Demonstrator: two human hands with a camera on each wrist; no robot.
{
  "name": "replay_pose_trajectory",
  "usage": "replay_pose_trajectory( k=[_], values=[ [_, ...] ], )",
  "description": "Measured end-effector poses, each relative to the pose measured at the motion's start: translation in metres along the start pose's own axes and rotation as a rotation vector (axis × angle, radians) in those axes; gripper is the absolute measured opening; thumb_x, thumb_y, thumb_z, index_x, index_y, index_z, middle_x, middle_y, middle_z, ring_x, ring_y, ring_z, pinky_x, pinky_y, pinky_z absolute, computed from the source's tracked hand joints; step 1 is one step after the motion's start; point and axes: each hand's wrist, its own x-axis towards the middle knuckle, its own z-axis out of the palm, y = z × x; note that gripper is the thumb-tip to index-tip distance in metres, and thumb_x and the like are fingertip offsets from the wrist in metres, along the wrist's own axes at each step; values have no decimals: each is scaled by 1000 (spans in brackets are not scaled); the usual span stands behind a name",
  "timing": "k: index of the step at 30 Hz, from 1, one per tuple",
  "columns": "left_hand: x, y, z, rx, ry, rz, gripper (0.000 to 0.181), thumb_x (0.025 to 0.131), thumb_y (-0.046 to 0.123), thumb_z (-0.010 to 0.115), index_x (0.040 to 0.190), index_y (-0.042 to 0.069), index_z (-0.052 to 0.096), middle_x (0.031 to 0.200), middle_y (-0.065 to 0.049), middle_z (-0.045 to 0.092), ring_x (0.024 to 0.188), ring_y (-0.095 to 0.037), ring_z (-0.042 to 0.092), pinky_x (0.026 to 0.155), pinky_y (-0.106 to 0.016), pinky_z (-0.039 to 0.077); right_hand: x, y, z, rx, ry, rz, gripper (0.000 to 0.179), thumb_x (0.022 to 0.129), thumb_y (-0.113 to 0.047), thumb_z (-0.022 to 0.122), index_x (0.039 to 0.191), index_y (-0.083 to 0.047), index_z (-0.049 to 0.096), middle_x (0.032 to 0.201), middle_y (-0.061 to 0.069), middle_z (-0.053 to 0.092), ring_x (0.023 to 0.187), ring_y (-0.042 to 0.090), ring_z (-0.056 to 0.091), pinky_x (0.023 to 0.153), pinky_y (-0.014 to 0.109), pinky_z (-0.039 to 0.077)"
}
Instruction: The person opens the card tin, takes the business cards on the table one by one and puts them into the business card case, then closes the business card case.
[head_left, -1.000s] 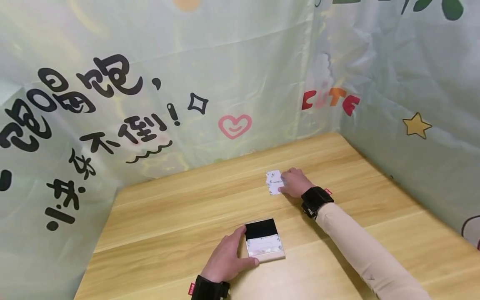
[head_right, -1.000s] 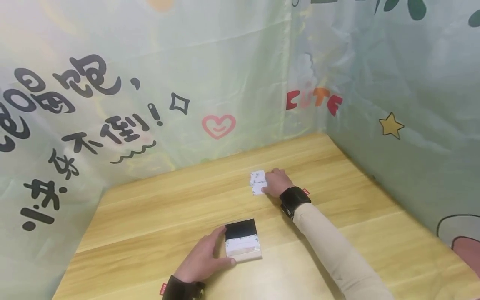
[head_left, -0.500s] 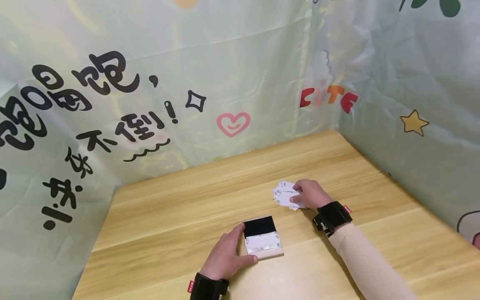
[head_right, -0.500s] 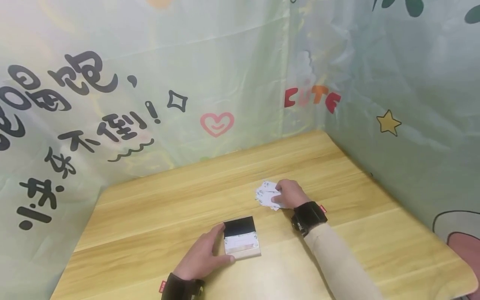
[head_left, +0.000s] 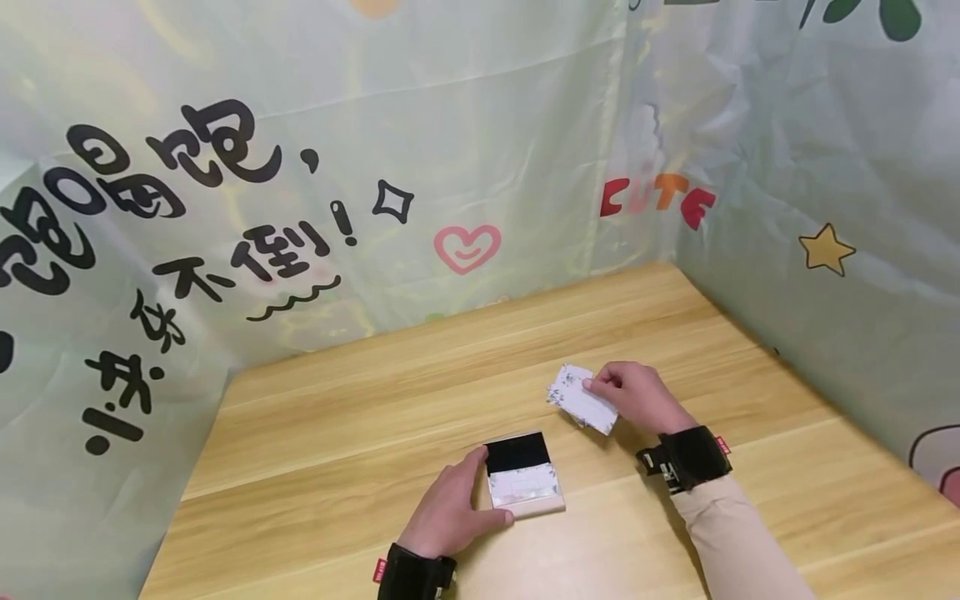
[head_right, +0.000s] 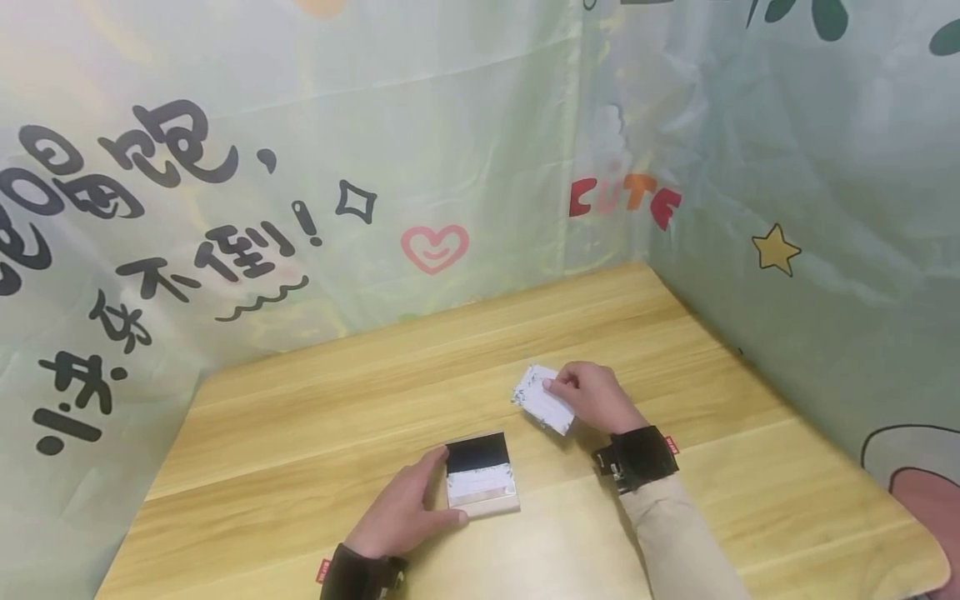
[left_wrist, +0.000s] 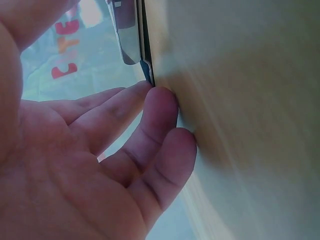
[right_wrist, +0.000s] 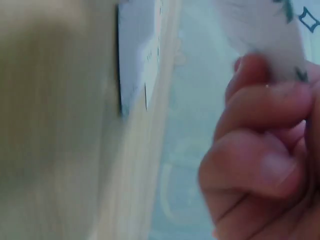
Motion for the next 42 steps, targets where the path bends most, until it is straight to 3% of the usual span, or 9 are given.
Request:
replay_pose_trajectory(
  k=[6,12,15,18,25,33,42],
  values=[
    [1,0,-1,-8,-4,-5,96,71,55,75,147,12,36,142,-6,49,124,-31,47,99,-50,38,1,-10,23,83,-54,-133,23,96,-36,56,97,-13,58,71,-2,57,64,16,53,56,32,45],
    [2,1,0,-2,-10,4,95,72,55,75,147,12,36,142,-5,49,125,-31,46,100,-50,38,-4,-18,40,111,-122,-230,21,93,-17,59,113,-14,56,86,-3,61,75,14,55,63,31,47],
    [1,1,1,6,-5,14,95,72,55,75,147,12,36,141,-5,50,124,-31,47,100,-49,38,-7,-20,44,147,-141,-253,21,92,-17,60,113,-16,57,91,-2,63,78,15,57,64,31,49],
    [1,0,1,14,-4,16,96,72,56,74,147,12,36,142,-6,50,124,-32,47,100,-50,38,-10,-22,46,198,-183,-277,19,92,-23,62,111,-20,60,85,-3,62,75,15,56,64,31,49],
    [0,0,0,4,-1,16,97,71,55,76,148,14,34,141,-7,50,121,-30,49,98,-50,39,-10,-25,53,277,-355,-357,17,90,-30,65,106,-24,66,73,-3,57,63,13,51,57,27,43],
    [1,0,0,10,-7,-1,98,70,56,76,148,13,35,139,-7,51,118,-27,49,96,-48,40,-13,-31,58,232,-477,-366,16,88,-22,68,104,-23,72,86,-7,65,73,10,53,63,26,45],
    [1,-1,0,16,-7,-12,97,71,58,75,147,13,36,140,-8,51,121,-30,49,97,-49,40,-13,-34,60,142,-499,-370,21,83,-22,72,104,-26,74,92,-11,65,78,10,55,68,29,47]
  ],
)
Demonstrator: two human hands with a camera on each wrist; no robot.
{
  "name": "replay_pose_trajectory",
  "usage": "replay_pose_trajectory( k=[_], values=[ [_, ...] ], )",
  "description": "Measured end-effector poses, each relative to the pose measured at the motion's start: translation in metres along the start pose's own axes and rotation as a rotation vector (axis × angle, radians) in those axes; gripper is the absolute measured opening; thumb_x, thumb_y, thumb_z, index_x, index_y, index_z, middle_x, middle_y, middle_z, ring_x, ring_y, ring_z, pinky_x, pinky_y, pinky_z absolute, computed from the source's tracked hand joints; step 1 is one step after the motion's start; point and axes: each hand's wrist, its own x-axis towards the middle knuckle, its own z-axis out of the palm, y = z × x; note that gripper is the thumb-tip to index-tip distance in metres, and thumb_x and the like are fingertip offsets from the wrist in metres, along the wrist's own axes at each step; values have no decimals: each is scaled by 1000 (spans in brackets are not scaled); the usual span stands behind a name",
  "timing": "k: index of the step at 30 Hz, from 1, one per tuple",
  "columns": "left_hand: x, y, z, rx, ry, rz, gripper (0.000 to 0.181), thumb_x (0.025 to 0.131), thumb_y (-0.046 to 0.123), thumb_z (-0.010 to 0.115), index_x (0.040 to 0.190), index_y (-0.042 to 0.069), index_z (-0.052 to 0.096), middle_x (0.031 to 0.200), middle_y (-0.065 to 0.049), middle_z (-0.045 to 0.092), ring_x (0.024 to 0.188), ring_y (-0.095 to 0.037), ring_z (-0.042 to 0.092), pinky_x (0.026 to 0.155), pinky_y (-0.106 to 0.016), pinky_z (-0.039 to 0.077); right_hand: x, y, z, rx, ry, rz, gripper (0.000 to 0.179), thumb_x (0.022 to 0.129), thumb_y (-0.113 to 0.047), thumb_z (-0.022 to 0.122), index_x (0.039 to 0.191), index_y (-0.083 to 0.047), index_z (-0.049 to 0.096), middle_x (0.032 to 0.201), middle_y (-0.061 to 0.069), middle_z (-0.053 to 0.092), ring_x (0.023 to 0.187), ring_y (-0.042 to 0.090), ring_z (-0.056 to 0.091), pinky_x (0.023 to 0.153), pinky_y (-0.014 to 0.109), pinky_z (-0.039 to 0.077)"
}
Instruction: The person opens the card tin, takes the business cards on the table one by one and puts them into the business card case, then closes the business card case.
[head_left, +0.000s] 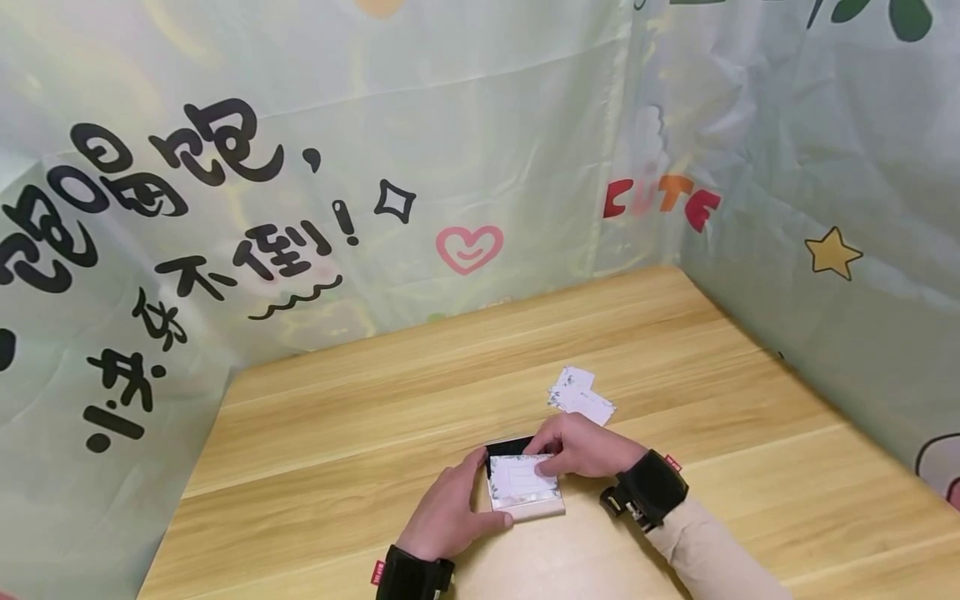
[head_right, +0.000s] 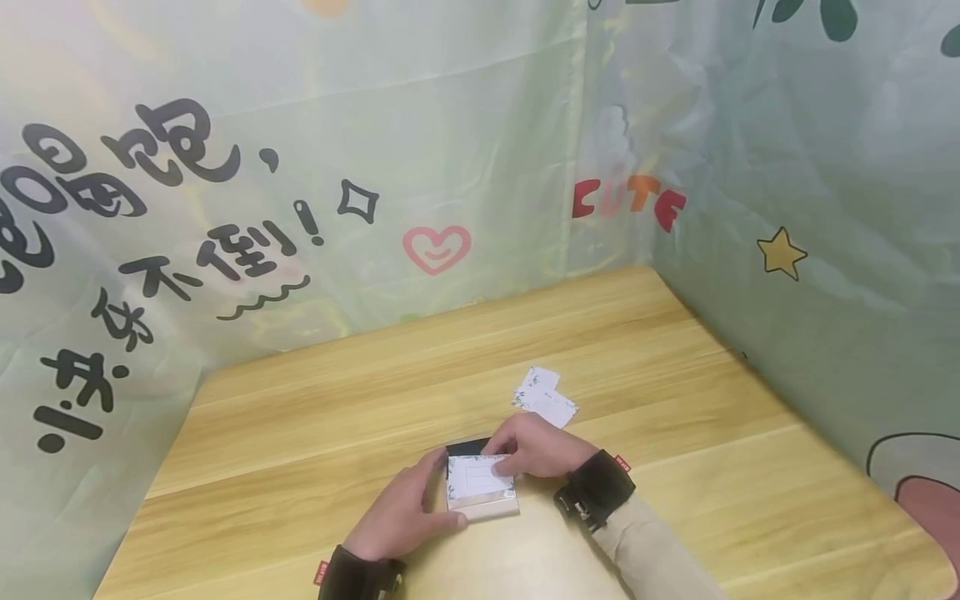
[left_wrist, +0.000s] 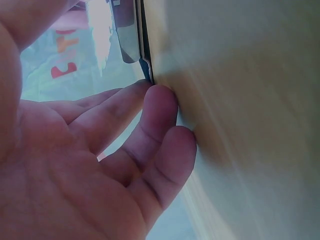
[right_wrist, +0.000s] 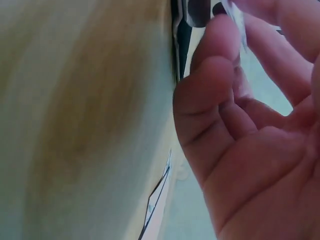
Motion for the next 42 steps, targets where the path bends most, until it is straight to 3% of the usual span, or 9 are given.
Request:
replay_pose_trajectory(
  k=[11,20,26,29,32,34,36,38,42],
  values=[
    [1,-1,0,4,9,18,97,71,58,74,147,12,36,139,-6,51,120,-29,49,97,-48,41,0,-1,2,92,-54,12,19,82,-15,73,99,-21,70,89,-4,65,77,12,55,68,28,48],
    [1,0,0,10,13,20,97,71,57,74,147,12,36,140,-7,51,120,-29,49,97,-48,40,-1,-2,2,17,-39,28,13,79,-24,77,88,-22,68,79,-8,61,71,10,56,64,27,48],
    [1,1,-1,13,14,19,96,72,56,75,147,11,35,141,-6,50,124,-32,48,99,-49,39,-5,-2,-4,10,-69,12,14,83,-34,73,92,-24,75,85,-9,63,78,11,56,66,28,48],
    [1,1,-1,7,13,17,96,72,55,75,147,11,35,142,-6,49,124,-32,47,99,-50,39,-5,2,-9,-65,30,37,24,84,-36,71,100,-19,73,93,-6,63,84,14,55,72,32,48],
    [0,1,0,-3,9,13,96,71,56,75,147,12,35,142,-6,49,124,-32,47,100,-50,38,-7,8,-14,-228,214,135,52,81,-38,73,123,-10,63,119,9,59,107,26,52,90,43,44],
    [-1,1,0,-7,8,9,96,71,56,75,147,12,36,142,-6,49,125,-33,46,100,-50,38,-9,12,-19,-310,292,226,74,79,-39,74,137,-2,48,136,22,47,122,38,42,100,53,36],
    [-2,2,0,-7,6,3,97,71,56,75,147,12,36,142,-7,49,125,-33,46,100,-51,38,-13,14,-22,-378,288,314,86,78,-42,74,144,0,38,147,28,32,132,47,28,105,60,26],
    [-2,2,0,-8,6,0,97,71,55,75,147,12,36,143,-7,49,125,-34,46,100,-51,38,-14,15,-23,-398,263,355,83,77,-43,75,140,1,43,147,30,32,131,49,28,105,61,25],
    [-2,2,0,-6,12,8,96,71,55,76,148,12,35,143,-7,48,125,-34,46,100,-51,38,-12,16,-23,-371,271,368,57,74,-36,80,118,-6,61,132,23,48,120,42,42,101,54,34]
  ],
)
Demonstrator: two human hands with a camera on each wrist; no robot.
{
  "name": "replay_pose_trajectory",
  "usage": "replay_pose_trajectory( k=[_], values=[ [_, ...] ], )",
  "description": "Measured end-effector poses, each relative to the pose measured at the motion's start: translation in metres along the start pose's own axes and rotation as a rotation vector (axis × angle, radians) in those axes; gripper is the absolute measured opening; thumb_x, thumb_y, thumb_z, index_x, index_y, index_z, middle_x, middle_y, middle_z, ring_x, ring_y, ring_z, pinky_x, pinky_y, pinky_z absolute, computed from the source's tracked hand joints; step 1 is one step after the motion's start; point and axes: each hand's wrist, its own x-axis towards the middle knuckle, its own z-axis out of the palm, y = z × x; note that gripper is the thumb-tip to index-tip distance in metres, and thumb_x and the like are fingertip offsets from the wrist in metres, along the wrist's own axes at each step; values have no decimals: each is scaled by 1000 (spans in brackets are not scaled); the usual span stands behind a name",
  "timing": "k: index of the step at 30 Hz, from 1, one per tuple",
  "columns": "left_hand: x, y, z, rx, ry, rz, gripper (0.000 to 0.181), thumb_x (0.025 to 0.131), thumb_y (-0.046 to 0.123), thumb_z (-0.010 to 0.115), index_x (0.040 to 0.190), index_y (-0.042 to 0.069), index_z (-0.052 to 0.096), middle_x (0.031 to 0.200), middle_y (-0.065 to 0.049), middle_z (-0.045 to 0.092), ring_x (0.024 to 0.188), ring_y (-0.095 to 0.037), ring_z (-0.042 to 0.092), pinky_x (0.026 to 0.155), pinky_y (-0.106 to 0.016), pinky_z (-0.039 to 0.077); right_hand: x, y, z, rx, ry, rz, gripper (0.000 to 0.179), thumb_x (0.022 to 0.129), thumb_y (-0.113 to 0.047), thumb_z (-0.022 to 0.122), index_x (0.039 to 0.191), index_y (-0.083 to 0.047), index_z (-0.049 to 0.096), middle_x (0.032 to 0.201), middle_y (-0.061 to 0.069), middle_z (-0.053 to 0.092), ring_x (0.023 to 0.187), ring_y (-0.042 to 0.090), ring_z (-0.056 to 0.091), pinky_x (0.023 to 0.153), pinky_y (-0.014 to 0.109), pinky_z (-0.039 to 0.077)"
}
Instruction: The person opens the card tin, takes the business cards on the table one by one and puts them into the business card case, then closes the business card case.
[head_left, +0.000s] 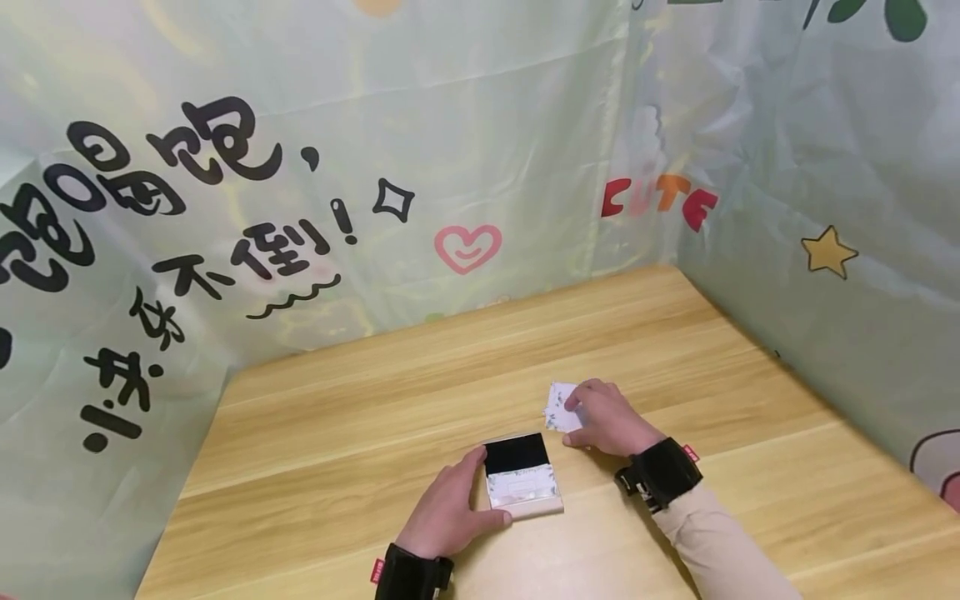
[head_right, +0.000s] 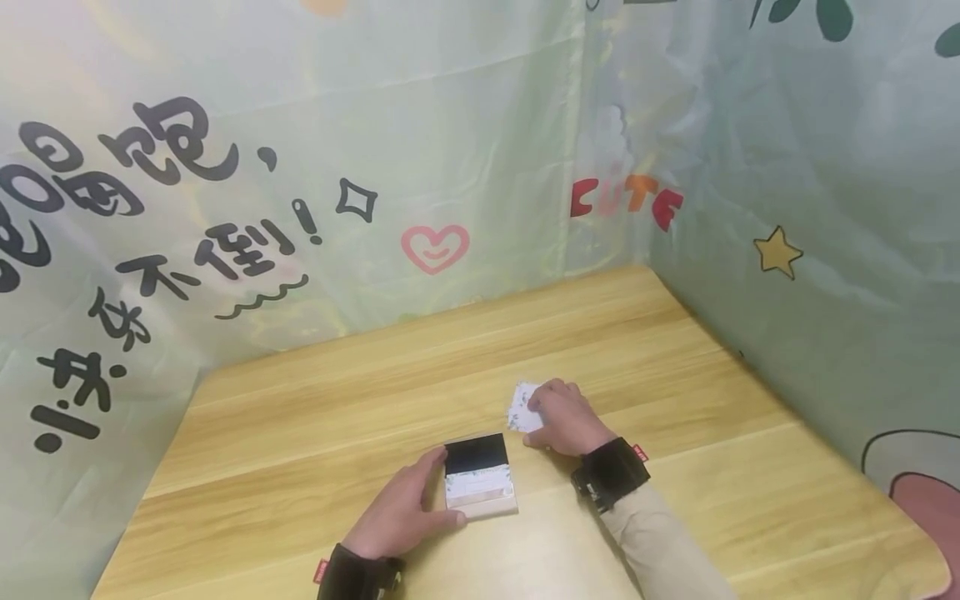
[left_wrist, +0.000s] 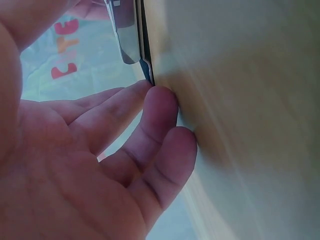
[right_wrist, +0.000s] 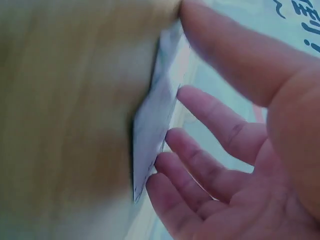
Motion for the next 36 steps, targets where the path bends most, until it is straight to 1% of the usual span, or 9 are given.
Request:
replay_pose_trajectory(
  k=[2,6,10,13,17,23,26,29,36],
  values=[
    [1,0,0,1,2,4,96,71,55,75,148,12,35,143,-7,48,125,-33,46,100,-51,38,1,-1,0,29,15,4,51,72,-32,82,112,-7,63,122,17,53,112,34,47,97,50,38],
    [2,-1,0,0,-2,-5,97,71,56,75,148,13,35,143,-7,48,126,-33,46,100,-51,38,1,-4,0,15,15,1,54,73,-31,79,117,-4,62,111,9,56,98,22,49,89,42,43],
    [1,-1,1,-3,-10,-11,97,70,57,75,148,13,35,143,-7,48,126,-34,45,100,-52,37,1,-7,-1,-14,38,-15,48,80,-34,70,115,-2,66,105,7,61,89,18,51,82,38,45],
    [0,-1,1,-4,-9,-8,98,70,57,75,147,12,35,142,-7,49,126,-34,46,100,-51,38,2,-8,-2,-14,79,-24,30,91,-31,56,94,-5,71,83,4,61,74,16,52,71,35,45],
    [0,0,1,-5,-3,-9,98,70,56,76,147,12,36,142,-7,49,125,-33,46,100,-51,38,3,-8,-4,-28,176,-5,33,99,-22,42,79,-6,61,65,2,50,58,15,45,56,32,39],
    [1,-1,1,-1,-2,-3,97,70,56,76,147,12,36,143,-6,49,126,-34,45,100,-52,37,3,-5,-5,22,344,-5,25,97,-17,51,107,-1,67,84,9,64,63,17,52,54,33,42],
    [1,-1,0,-1,0,1,97,71,56,75,147,12,36,143,-5,48,127,-34,45,101,-52,37,4,-3,-6,75,416,-60,27,95,-14,56,116,-1,67,105,17,66,87,28,62,73,43,50],
    [1,-1,0,-5,2,-1,97,70,56,75,147,13,36,143,-5,48,127,-34,45,101,-52,37,5,-2,-5,100,449,-95,30,97,-17,53,120,-2,65,115,22,63,107,35,58,91,51,45],
    [0,-1,1,-5,3,-7,97,69,56,76,147,12,37,142,-7,49,125,-34,46,100,-52,38,5,-6,-4,145,424,-53,30,101,-29,47,111,-8,66,85,5,62,68,16,51,60,33,44]
  ],
)
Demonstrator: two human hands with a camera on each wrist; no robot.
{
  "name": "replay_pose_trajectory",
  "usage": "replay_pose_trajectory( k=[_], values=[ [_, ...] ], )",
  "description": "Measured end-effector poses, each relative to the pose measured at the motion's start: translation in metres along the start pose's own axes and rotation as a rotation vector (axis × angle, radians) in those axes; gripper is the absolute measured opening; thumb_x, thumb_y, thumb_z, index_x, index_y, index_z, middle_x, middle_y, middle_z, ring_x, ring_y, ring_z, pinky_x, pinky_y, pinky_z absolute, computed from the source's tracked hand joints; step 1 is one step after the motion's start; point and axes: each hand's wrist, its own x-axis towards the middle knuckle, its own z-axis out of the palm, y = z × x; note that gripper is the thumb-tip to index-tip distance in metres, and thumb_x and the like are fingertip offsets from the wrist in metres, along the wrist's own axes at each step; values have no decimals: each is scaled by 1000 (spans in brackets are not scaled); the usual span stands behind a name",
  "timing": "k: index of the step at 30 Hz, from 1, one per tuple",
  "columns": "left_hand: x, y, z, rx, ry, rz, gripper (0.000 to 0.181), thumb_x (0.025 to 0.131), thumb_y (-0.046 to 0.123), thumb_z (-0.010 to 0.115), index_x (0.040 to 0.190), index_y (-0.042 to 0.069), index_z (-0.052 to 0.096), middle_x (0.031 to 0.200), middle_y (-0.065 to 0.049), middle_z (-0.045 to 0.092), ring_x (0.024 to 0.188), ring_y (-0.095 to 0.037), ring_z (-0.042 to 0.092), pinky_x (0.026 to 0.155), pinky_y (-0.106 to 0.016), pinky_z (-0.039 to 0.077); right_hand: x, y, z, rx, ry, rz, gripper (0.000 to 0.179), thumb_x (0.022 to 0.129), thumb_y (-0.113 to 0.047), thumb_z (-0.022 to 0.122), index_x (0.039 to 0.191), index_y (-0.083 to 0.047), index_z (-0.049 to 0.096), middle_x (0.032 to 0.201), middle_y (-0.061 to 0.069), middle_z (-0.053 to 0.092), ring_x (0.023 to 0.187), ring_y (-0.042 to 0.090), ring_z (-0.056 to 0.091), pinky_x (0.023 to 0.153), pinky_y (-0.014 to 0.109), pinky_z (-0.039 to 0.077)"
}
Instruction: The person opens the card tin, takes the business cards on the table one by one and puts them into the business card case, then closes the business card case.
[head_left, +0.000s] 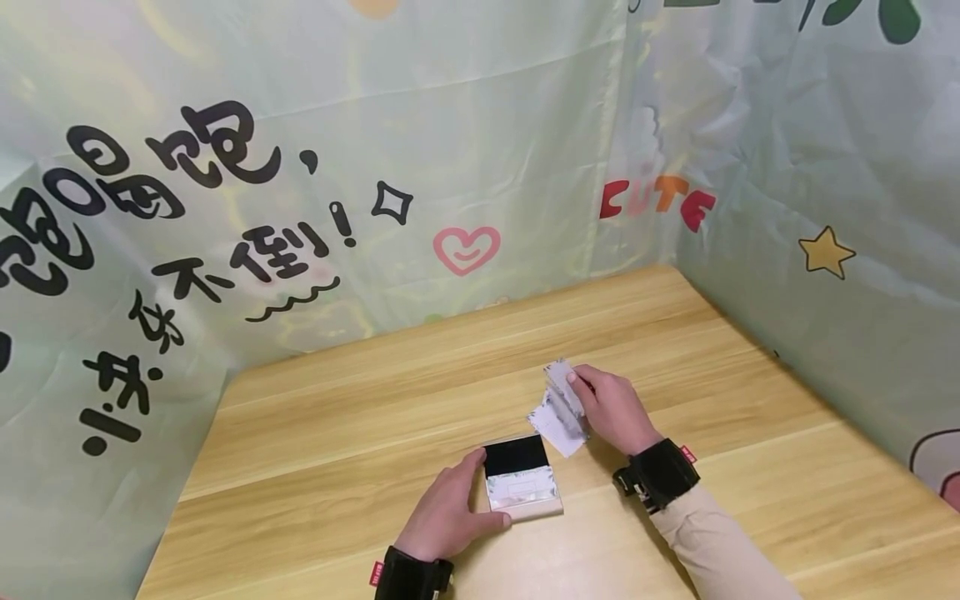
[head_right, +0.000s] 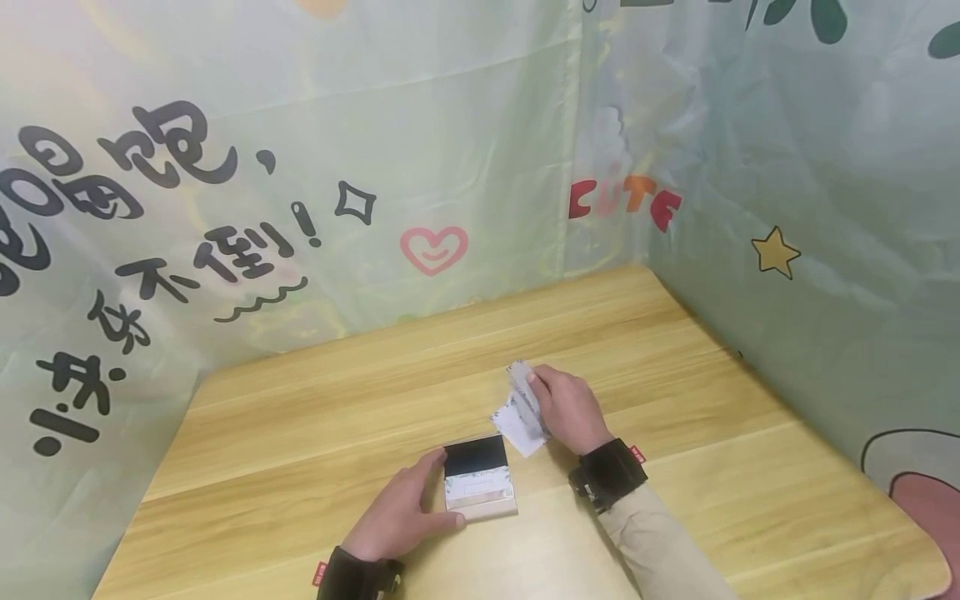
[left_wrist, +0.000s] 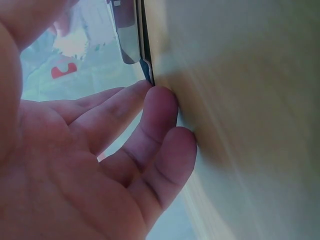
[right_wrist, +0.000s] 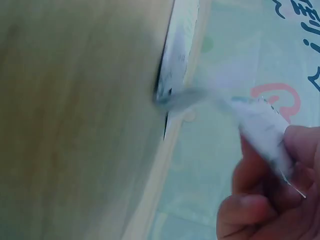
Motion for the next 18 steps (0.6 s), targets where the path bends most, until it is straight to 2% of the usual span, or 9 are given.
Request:
replay_pose_trajectory(
  k=[3,5,11,16,18],
  values=[
    [0,0,0,-1,-1,-2,97,69,56,76,147,12,37,142,-7,49,125,-33,46,100,-52,38,0,-2,0,36,-18,11,29,101,-34,46,105,-11,64,75,0,56,62,14,48,55,31,41],
    [1,-1,1,-1,-3,-3,97,69,57,76,147,13,37,142,-6,49,125,-33,46,100,-52,38,0,-3,0,68,-59,6,29,101,-36,45,104,-13,63,77,-1,55,65,14,49,56,30,42],
    [2,-2,1,-2,-8,2,98,70,59,75,148,14,35,143,-5,48,126,-32,46,100,-51,37,-3,-5,2,267,-319,-59,25,100,-27,49,120,-15,58,93,1,60,80,17,56,65,32,49],
    [2,-2,1,-1,-14,3,98,70,59,74,148,14,35,144,-5,48,126,-33,45,100,-52,37,-6,-8,5,359,-466,-133,28,94,-30,60,121,-24,59,83,-1,58,73,16,54,61,30,47],
    [2,-2,1,1,-16,-2,98,70,58,75,148,14,35,144,-6,48,126,-32,45,100,-52,38,-8,-9,6,370,-521,-154,27,93,-32,61,119,-27,62,86,-3,60,74,16,53,63,30,47]
  ],
)
